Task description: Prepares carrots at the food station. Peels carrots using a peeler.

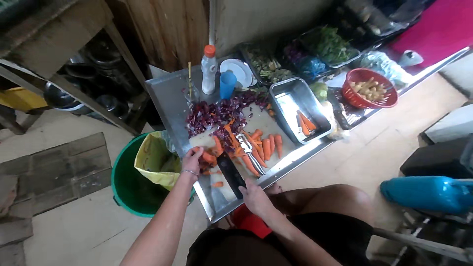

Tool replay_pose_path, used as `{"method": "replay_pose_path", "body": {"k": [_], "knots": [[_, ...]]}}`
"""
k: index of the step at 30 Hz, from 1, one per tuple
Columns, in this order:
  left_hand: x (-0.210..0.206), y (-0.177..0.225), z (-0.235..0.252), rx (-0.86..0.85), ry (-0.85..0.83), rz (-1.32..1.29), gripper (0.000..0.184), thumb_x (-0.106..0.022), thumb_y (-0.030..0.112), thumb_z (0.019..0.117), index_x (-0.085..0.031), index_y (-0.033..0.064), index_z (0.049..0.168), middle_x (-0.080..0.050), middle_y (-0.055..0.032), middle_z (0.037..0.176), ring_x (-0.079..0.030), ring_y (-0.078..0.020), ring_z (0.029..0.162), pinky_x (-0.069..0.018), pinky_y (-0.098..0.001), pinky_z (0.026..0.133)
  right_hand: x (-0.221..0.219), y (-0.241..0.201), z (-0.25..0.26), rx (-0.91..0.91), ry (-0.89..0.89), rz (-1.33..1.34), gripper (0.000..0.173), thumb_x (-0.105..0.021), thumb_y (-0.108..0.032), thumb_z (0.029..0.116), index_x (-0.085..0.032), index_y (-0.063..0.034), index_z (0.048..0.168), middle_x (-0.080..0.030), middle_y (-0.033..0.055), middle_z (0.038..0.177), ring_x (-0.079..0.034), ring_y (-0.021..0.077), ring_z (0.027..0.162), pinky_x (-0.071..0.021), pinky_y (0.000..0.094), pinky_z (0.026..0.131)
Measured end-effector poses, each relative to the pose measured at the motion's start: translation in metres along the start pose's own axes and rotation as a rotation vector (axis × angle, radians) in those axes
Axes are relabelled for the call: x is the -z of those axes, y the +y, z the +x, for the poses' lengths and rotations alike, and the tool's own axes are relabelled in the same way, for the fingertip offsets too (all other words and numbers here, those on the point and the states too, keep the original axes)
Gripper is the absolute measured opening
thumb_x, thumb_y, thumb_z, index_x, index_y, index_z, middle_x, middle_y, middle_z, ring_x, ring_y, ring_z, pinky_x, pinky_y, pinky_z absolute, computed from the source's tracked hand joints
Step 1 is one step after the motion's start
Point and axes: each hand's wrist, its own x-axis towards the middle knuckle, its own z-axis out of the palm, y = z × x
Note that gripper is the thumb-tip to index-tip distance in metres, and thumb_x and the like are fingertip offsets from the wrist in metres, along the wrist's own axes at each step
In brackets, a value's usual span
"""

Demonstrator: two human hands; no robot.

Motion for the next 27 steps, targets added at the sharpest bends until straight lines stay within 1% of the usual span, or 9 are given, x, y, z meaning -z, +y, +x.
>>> {"method": "replay_pose_path", "body": {"k": [3, 8, 10, 14, 16, 18, 20, 23, 27], "knots": [[-0.005, 0.004, -0.003, 0.031, 0.087, -0.005, 0.039, -0.058, 0.031, 0.1052, -0.054, 0.0063, 0.135, -0.065, -0.0188, 0.109, -0.065, -0.0299, 0.095, -0.0561, -0.0503, 0.081, 0.01, 0.004, -0.012, 0.003, -0.006, -0.019, 0.045, -0.039, -0.044, 0.1101, -0.055, -0.0172, 0.143, -0.071, 0.0158, 0.114, -0.068, 0.0337, 0.11, -0.0534, 0.0568, 0.096], [-0.023, 0.012, -0.012, -0.023, 0.025, 0.107, 0.06, -0.076, 0.009, 0.0899, -0.048, 0.0103, 0.144, -0.06, -0.021, 0.122, -0.063, -0.0307, 0.096, -0.0558, -0.048, 0.08, 0.018, 0.005, -0.03, -0.033, 0.139, -0.085, 0.044, -0.036, -0.047, 0.1101, -0.059, -0.0216, 0.138, -0.074, 0.0129, 0.101, -0.072, 0.0332, 0.1, -0.0559, 0.0565, 0.088], [-0.027, 0.012, -0.012, -0.043, 0.004, 0.101, 0.056, -0.074, 0.012, 0.0934, -0.051, 0.013, 0.144, -0.061, -0.0195, 0.124, -0.063, -0.0287, 0.096, -0.0551, -0.0465, 0.08, 0.019, 0.005, -0.029, -0.027, 0.217, -0.037, 0.045, -0.038, -0.047, 0.1099, -0.059, -0.0198, 0.138, -0.074, 0.0127, 0.094, -0.072, 0.0334, 0.095, -0.0562, 0.0564, 0.086], [-0.03, 0.014, -0.016, 0.079, -0.002, -0.101, 0.032, -0.053, 0.03, 0.1081, -0.056, 0.008, 0.132, -0.065, -0.0106, 0.094, -0.065, -0.0205, 0.075, -0.0577, -0.0381, 0.067, 0.04, -0.015, -0.02, 0.009, 0.293, 0.063, 0.045, -0.041, -0.044, 0.1101, -0.055, -0.0188, 0.145, -0.072, 0.0171, 0.095, -0.071, 0.0374, 0.09, -0.0556, 0.0593, 0.082], [-0.029, 0.017, -0.024, 0.158, -0.001, -0.114, 0.04, -0.042, 0.041, 0.1105, -0.057, 0.0059, 0.122, -0.065, -0.0086, 0.086, -0.063, -0.0186, 0.066, -0.0564, -0.0356, 0.06, 0.057, -0.02, -0.004, 0.064, 0.397, 0.051, 0.044, -0.042, -0.043, 0.1102, -0.058, -0.0167, 0.142, -0.073, 0.0194, 0.095, -0.072, 0.0407, 0.086, -0.0561, 0.0625, 0.075], [-0.026, 0.012, -0.033, 0.199, -0.007, -0.067, 0.045, -0.037, 0.047, 0.1099, -0.058, 0.0082, 0.12, -0.064, -0.0071, 0.08, -0.058, -0.0157, 0.056, -0.0504, -0.0308, 0.049, 0.084, -0.017, 0.021, 0.089, 0.475, -0.039, 0.045, -0.041, -0.044, 0.11, -0.06, -0.0177, 0.141, -0.073, 0.0206, 0.101, -0.072, 0.0423, 0.093, -0.0559, 0.0643, 0.078], [-0.02, 0.001, -0.038, 0.195, -0.037, -0.04, 0.039, -0.044, 0.047, 0.1083, -0.055, 0.0117, 0.123, -0.06, -0.0048, 0.077, -0.053, -0.0134, 0.05, -0.0467, -0.0281, 0.044, 0.112, -0.007, 0.048, 0.074, 0.519, -0.131, 0.046, -0.041, -0.046, 0.1092, -0.059, -0.018, 0.142, -0.071, 0.022, 0.115, -0.07, 0.0445, 0.103, -0.0547, 0.0663, 0.082], [-0.012, -0.016, -0.044, 0.187, -0.056, 0.007, 0.031, -0.065, 0.037, 0.1003, -0.058, 0.0135, 0.119, -0.057, -0.0054, 0.08, -0.052, -0.0149, 0.052, -0.0478, -0.0305, 0.045, 0.143, 0.01, 0.083, 0.017, 0.533, -0.218, 0.048, -0.041, -0.045, 0.1088, -0.055, -0.0209, 0.148, -0.064, 0.0211, 0.132, -0.068, 0.044, 0.108, -0.0548, 0.0653, 0.085], [-0.008, -0.024, -0.051, 0.225, -0.043, 0.156, 0.038, -0.064, 0.035, 0.1024, -0.059, 0.0087, 0.129, -0.059, -0.0113, 0.078, -0.054, -0.0184, 0.052, -0.0506, -0.0335, 0.048, 0.157, 0.027, 0.11, -0.032, 0.494, -0.295, 0.048, -0.046, -0.042, 0.1085, -0.051, -0.0207, 0.151, -0.059, 0.0238, 0.136, -0.067, 0.0453, 0.107, -0.055, 0.0639, 0.085]]}}
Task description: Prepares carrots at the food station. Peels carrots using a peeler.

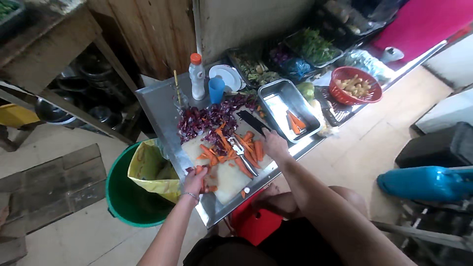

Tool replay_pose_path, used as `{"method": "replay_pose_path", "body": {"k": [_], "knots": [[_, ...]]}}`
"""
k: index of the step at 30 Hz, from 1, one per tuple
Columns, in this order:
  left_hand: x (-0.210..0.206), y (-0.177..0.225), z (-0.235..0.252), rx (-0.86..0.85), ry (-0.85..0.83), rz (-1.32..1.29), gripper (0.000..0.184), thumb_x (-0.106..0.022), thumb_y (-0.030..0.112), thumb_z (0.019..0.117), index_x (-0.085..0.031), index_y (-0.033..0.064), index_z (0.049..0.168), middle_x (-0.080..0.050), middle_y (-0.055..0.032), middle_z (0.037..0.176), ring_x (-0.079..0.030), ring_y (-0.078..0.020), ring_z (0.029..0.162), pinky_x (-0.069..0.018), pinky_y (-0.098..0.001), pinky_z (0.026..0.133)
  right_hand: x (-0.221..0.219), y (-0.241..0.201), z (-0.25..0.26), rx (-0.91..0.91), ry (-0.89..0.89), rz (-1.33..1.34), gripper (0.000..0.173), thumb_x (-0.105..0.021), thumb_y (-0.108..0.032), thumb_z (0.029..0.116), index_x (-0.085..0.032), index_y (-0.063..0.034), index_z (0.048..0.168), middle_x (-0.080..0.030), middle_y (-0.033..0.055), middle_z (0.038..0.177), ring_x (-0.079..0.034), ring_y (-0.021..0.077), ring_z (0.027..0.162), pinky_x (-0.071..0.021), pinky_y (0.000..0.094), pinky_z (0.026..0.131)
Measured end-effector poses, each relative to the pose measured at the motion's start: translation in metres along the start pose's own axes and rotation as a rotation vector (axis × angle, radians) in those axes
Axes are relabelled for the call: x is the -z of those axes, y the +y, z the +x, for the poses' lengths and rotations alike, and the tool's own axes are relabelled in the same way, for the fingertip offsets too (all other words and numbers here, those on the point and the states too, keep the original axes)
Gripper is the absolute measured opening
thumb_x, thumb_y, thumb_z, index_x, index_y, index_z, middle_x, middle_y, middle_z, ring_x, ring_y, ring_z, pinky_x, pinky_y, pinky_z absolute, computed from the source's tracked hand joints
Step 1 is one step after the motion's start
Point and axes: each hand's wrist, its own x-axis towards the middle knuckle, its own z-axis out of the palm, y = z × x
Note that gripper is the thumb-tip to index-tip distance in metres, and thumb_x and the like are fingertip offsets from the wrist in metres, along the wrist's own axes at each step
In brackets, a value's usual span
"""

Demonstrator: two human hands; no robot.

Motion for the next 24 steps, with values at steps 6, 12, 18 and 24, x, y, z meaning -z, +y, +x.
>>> {"method": "replay_pose_path", "body": {"k": [6, 12, 18, 24], "knots": [[0.001, 0.0, -0.008, 0.043, -0.064, 0.051, 0.049, -0.047, 0.047, 0.1081, -0.061, 0.0033, 0.127, -0.063, -0.0129, 0.075, -0.065, -0.0245, 0.06, -0.0589, -0.0391, 0.056, -0.018, 0.014, 0.009, 0.048, 0.026, 0.007, 0.045, -0.051, -0.035, 0.1078, -0.054, -0.0175, 0.149, -0.056, 0.0263, 0.138, -0.059, 0.0467, 0.122, -0.0509, 0.0642, 0.095], [-0.005, -0.002, -0.01, 0.037, -0.012, 0.17, 0.053, -0.038, 0.053, 0.1091, -0.064, 0.0084, 0.119, -0.062, -0.0097, 0.072, -0.056, -0.0186, 0.052, -0.0483, -0.0317, 0.047, -0.02, -0.038, -0.062, 0.147, 0.081, 0.044, 0.031, -0.05, -0.023, 0.1052, -0.067, -0.005, 0.123, -0.064, 0.0239, 0.127, -0.064, 0.0439, 0.115, -0.0547, 0.0617, 0.091], [-0.011, -0.003, -0.01, -0.036, -0.173, 0.0, 0.051, -0.044, 0.053, 0.1073, -0.061, 0.008, 0.126, -0.061, -0.0096, 0.075, -0.058, -0.0189, 0.053, -0.0531, -0.0328, 0.049, -0.074, -0.072, -0.117, 0.093, -0.082, 0.053, 0.039, -0.06, -0.019, 0.0995, -0.056, 0.0003, 0.133, -0.058, 0.0241, 0.134, -0.059, 0.042, 0.124, -0.0522, 0.0592, 0.094], [-0.013, 0.0, -0.012, -0.061, -0.163, -0.034, 0.056, -0.036, 0.055, 0.1088, -0.062, 0.008, 0.126, -0.069, -0.013, 0.084, -0.061, -0.0201, 0.056, -0.0527, -0.0327, 0.05, -0.06, -0.065, -0.101, 0.035, -0.013, 0.106, 0.037, -0.054, -0.025, 0.1042, -0.061, -0.0015, 0.132, -0.062, 0.0248, 0.129, -0.063, 0.0428, 0.119, -0.0549, 0.059, 0.09]]}}
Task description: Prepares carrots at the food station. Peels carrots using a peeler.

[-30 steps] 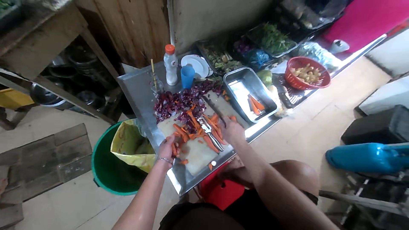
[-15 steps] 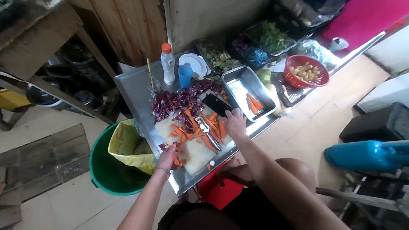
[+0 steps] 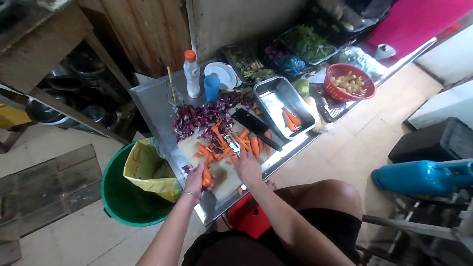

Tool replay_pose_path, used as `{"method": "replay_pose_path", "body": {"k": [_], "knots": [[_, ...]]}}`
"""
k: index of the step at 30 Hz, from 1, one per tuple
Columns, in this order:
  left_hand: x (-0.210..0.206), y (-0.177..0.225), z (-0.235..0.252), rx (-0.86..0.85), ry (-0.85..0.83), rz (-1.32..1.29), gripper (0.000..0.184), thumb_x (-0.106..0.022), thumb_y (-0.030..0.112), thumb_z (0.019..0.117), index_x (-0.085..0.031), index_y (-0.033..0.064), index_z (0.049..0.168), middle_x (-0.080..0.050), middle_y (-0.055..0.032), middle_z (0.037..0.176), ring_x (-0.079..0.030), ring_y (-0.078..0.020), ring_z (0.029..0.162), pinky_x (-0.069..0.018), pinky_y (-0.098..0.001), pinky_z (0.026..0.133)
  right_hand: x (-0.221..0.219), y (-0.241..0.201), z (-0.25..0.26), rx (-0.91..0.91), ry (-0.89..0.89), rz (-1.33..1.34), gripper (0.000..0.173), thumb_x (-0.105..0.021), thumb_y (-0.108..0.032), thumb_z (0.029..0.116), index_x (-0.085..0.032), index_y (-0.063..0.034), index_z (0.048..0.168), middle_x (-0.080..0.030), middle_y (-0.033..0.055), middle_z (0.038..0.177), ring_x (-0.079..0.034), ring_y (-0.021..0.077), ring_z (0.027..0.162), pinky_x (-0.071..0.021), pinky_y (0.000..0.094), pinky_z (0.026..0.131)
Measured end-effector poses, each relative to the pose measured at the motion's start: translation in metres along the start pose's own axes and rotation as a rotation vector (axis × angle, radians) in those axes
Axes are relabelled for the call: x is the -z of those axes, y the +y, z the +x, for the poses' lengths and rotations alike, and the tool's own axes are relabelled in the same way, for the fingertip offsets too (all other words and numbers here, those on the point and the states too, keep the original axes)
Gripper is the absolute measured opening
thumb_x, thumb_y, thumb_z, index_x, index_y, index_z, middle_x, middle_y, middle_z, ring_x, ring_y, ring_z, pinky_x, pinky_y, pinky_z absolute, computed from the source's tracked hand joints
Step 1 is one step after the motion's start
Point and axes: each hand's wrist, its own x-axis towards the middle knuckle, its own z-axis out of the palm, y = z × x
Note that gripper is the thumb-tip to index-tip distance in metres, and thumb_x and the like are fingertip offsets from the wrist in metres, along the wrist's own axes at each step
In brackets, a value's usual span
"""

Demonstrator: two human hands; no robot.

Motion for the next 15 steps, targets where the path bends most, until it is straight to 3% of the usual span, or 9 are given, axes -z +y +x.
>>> {"method": "replay_pose_path", "body": {"k": [4, 7, 9, 15], "knots": [[0.003, -0.005, -0.003, -0.01, -0.008, -0.048, 0.059, -0.031, 0.059, 0.1079, -0.061, 0.0111, 0.126, -0.066, -0.0119, 0.08, -0.059, -0.0192, 0.054, -0.0506, -0.0318, 0.048, 0.0, 0.009, 0.011, -0.043, 0.0, -0.067, 0.035, -0.057, -0.017, 0.0996, -0.058, -0.0019, 0.131, -0.06, 0.0246, 0.132, -0.061, 0.0434, 0.121, -0.0535, 0.0594, 0.091], [-0.004, -0.002, -0.007, -0.043, -0.056, -0.126, 0.062, -0.025, 0.06, 0.108, -0.059, 0.0118, 0.127, -0.062, -0.0097, 0.078, -0.055, -0.0177, 0.052, -0.049, -0.031, 0.046, 0.001, 0.002, 0.009, 0.012, -0.074, -0.13, 0.047, -0.063, -0.014, 0.0975, -0.052, -0.002, 0.142, -0.057, 0.0261, 0.138, -0.06, 0.0453, 0.122, -0.0521, 0.0615, 0.093], [-0.01, 0.001, -0.011, -0.054, -0.075, -0.171, 0.064, -0.024, 0.063, 0.107, -0.061, 0.0128, 0.123, -0.06, -0.0074, 0.076, -0.053, -0.0163, 0.05, -0.048, -0.0304, 0.045, 0.001, -0.003, 0.008, 0.05, -0.122, -0.156, 0.044, -0.064, -0.016, 0.0983, -0.053, -0.0005, 0.138, -0.056, 0.0274, 0.136, -0.06, 0.0472, 0.12, -0.0525, 0.0631, 0.09], [-0.017, 0.014, -0.023, -0.048, -0.122, -0.207, 0.064, -0.033, 0.07, 0.1026, -0.061, 0.0137, 0.114, -0.06, -0.0047, 0.075, -0.051, -0.0135, 0.05, -0.0458, -0.0276, 0.045, 0.013, -0.013, 0.016, -0.034, -0.267, -0.155, 0.055, -0.067, -0.02, 0.0946, -0.051, 0.0037, 0.141, -0.05, 0.0311, 0.142, -0.059, 0.0491, 0.121, -0.0545, 0.0619, 0.091]]}}
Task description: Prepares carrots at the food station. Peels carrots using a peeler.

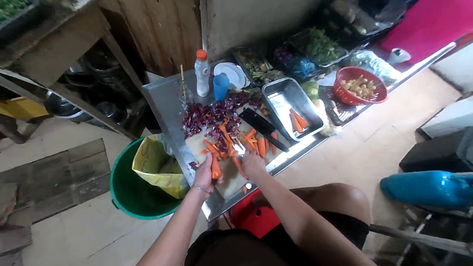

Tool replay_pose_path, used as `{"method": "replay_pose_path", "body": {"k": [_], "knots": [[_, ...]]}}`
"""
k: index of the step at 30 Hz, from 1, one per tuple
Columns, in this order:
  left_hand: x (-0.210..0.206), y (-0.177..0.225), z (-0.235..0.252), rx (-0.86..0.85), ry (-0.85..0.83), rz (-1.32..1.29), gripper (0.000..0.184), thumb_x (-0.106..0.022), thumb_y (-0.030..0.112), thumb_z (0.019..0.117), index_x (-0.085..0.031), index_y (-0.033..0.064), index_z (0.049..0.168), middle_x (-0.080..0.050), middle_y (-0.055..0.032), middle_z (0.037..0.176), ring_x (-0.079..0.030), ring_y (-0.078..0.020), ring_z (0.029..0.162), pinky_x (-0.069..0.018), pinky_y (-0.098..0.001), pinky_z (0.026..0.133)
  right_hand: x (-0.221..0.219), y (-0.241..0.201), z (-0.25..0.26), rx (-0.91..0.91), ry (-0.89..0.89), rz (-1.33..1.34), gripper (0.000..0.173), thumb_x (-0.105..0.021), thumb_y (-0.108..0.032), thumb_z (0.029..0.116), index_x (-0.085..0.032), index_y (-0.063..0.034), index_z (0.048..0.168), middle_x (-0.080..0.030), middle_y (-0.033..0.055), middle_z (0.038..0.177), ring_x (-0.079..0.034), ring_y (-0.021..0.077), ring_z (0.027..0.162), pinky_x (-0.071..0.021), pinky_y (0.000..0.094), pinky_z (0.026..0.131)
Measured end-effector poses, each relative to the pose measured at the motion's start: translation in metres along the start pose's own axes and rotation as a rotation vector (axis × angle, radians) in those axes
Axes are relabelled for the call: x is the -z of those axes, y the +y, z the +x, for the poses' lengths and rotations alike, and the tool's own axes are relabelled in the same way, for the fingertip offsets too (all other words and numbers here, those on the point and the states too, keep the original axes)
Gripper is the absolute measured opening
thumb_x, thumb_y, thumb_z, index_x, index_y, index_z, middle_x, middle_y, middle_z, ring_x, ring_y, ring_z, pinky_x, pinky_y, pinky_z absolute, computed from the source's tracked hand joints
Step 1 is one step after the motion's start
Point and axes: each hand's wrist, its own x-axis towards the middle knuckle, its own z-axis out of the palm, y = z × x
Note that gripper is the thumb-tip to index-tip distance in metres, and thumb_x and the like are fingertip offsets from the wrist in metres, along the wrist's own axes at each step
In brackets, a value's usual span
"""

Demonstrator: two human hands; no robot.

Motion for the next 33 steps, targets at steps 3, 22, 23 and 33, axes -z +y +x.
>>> {"method": "replay_pose_path", "body": {"k": [3, 22, 23, 33], "knots": [[-0.003, 0.005, -0.004, -0.028, 0.009, 0.021, 0.063, -0.032, 0.071, 0.1018, -0.06, 0.0142, 0.108, -0.055, -0.0039, 0.07, -0.05, -0.0138, 0.049, -0.0451, -0.0277, 0.044, 0.003, -0.003, 0.002, -0.061, -0.002, 0.023, 0.063, -0.07, -0.027, 0.0929, -0.046, 0.0035, 0.143, -0.051, 0.0304, 0.141, -0.062, 0.047, 0.117, -0.0554, 0.0603, 0.09], [-0.026, 0.01, -0.002, -0.009, 0.162, -0.2, 0.044, -0.038, 0.053, 0.108, -0.061, 0.0153, 0.11, -0.064, -0.0029, 0.084, -0.063, -0.0137, 0.068, -0.0539, -0.0312, 0.059, -0.025, -0.001, -0.107, 0.427, 0.334, 0.267, 0.06, -0.034, -0.067, 0.1029, -0.068, -0.0172, 0.103, -0.067, 0.004, 0.074, -0.068, 0.0245, 0.065, -0.0549, 0.0491, 0.056], [-0.026, 0.012, -0.004, 0.023, 0.149, -0.164, 0.047, -0.037, 0.055, 0.1078, -0.06, 0.0139, 0.111, -0.062, -0.0038, 0.082, -0.06, -0.0139, 0.064, -0.0524, -0.031, 0.056, -0.025, 0.002, -0.101, 0.417, 0.345, 0.273, 0.059, -0.037, -0.065, 0.1033, -0.069, -0.0157, 0.103, -0.067, 0.0058, 0.072, -0.068, 0.0266, 0.064, -0.0548, 0.0507, 0.055], [-0.021, 0.018, -0.006, 0.095, 0.014, -0.073, 0.054, -0.032, 0.055, 0.1079, -0.066, 0.0141, 0.112, -0.064, -0.0049, 0.073, -0.055, -0.0124, 0.049, -0.0444, -0.0256, 0.041, -0.011, 0.012, -0.095, 0.476, 0.199, 0.355, 0.06, -0.036, -0.071, 0.1002, -0.068, -0.02, 0.097, -0.06, 0.0011, 0.066, -0.063, 0.0214, 0.062, -0.0522, 0.0491, 0.057]]}}
